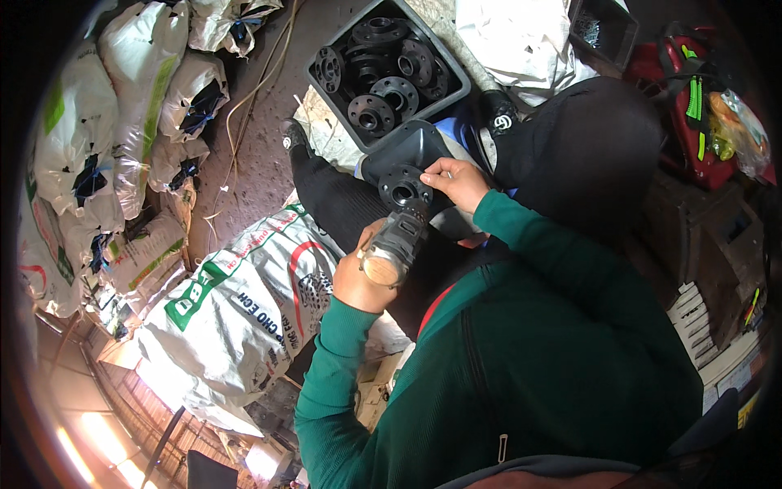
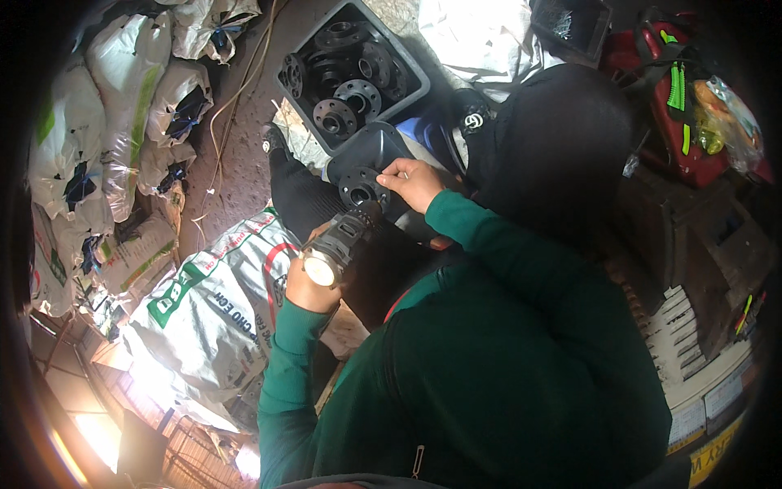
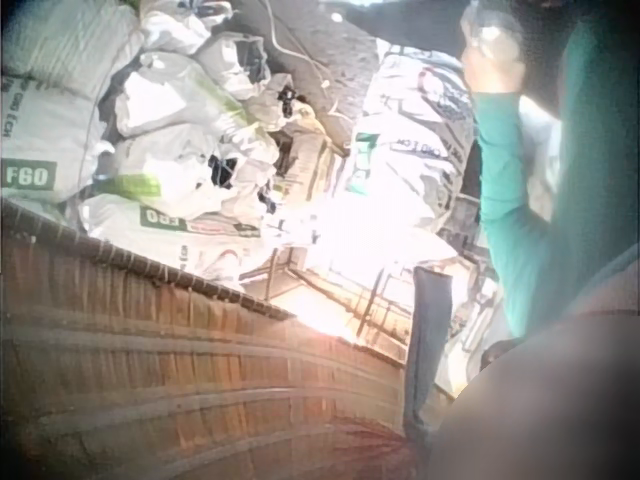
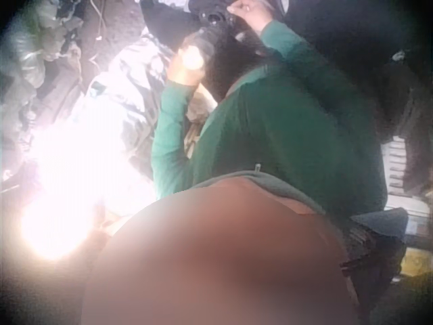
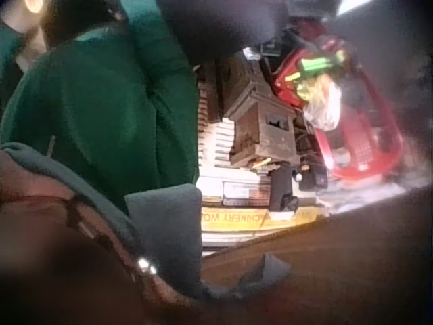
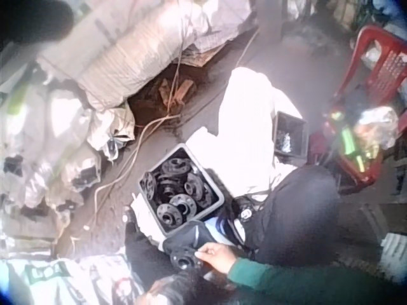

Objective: The person sits on the floor and uses a cordless drill to fasten screws into a black mechanical component. They repeatedly pick up the component, align it, and secure it with the drill, then place it into a container.

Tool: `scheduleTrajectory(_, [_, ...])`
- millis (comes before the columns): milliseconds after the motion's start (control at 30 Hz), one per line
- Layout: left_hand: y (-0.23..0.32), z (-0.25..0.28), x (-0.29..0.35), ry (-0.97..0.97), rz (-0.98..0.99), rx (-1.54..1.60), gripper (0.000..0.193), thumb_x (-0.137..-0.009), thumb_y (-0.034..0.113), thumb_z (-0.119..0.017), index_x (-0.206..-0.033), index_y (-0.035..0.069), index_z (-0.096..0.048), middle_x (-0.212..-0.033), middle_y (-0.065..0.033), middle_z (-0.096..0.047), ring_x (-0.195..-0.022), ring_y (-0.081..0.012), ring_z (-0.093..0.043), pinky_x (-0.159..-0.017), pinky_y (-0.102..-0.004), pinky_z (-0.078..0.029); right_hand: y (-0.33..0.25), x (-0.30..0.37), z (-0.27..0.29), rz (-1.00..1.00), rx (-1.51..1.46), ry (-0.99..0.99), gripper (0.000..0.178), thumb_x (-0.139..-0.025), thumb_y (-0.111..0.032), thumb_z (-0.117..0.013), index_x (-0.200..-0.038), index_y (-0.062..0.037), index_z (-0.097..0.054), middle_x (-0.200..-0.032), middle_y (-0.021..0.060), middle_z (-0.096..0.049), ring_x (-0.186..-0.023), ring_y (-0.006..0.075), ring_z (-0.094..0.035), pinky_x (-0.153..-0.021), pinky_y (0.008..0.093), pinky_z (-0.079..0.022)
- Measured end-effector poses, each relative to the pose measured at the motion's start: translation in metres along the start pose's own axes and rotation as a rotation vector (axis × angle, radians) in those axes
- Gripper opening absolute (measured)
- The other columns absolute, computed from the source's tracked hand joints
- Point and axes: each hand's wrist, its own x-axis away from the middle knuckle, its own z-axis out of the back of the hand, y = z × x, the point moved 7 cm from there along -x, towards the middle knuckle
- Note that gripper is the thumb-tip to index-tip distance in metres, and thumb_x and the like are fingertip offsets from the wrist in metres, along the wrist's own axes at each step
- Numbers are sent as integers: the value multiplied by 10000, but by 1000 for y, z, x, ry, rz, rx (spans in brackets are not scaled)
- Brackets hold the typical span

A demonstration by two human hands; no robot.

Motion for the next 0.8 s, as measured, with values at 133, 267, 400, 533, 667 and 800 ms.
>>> scheduleTrajectory(133, [-7,-5,6,38,41,48,490,-699,175,-748,-1150,89,-579,-863,-156,-682,-809,-355,-671,-710,-405,-541,-6,-1,1,79,40,-14,245,-814,-301,-725,-878,-67,-689,-683,7,-570,-656,103,-513,-615,294,-427])
scheduleTrajectory(267, [18,7,22,143,-134,157,420,-759,116,-709,-1157,43,-596,-1129,-151,-636,-1005,-307,-640,-861,-356,-504,-15,1,6,192,118,38,251,-796,-314,-733,-895,-86,-702,-782,48,-660,-729,128,-591,-690,294,-467])
scheduleTrajectory(400, [28,22,50,156,-113,231,452,-740,27,-695,-1171,-13,-563,-1067,-159,-645,-1004,-288,-635,-894,-362,-483,-13,7,9,-1,-36,1,303,-867,-287,-660,-1063,-55,-662,-861,44,-644,-789,118,-587,-706,269,-478])
scheduleTrajectory(533, [31,18,68,252,-203,204,433,-727,34,-708,-1140,-1,-583,-1095,-160,-634,-1006,-301,-628,-888,-370,-486,-25,26,6,-114,-659,-233,398,-964,-102,-459,-1352,-14,-436,-1159,135,-616,-1027,214,-631,-838,358,-548])
scheduleTrajectory(667, [23,1,77,331,-224,176,416,-709,46,-723,-1107,22,-606,-1119,-168,-621,-1018,-332,-618,-894,-378,-486,-36,48,-5,-132,-807,-493,371,-981,-82,-420,-1344,-7,-422,-1200,165,-589,-1109,265,-603,-897,381,-535])
scheduleTrajectory(800, [17,0,83,357,-249,138,413,-703,69,-732,-1095,23,-611,-1116,-166,-624,-1016,-330,-620,-887,-382,-491,-40,52,-15,-110,-806,-550,350,-979,-90,-438,-1322,-30,-462,-1181,157,-599,-1082,240,-616,-856,356,-562])
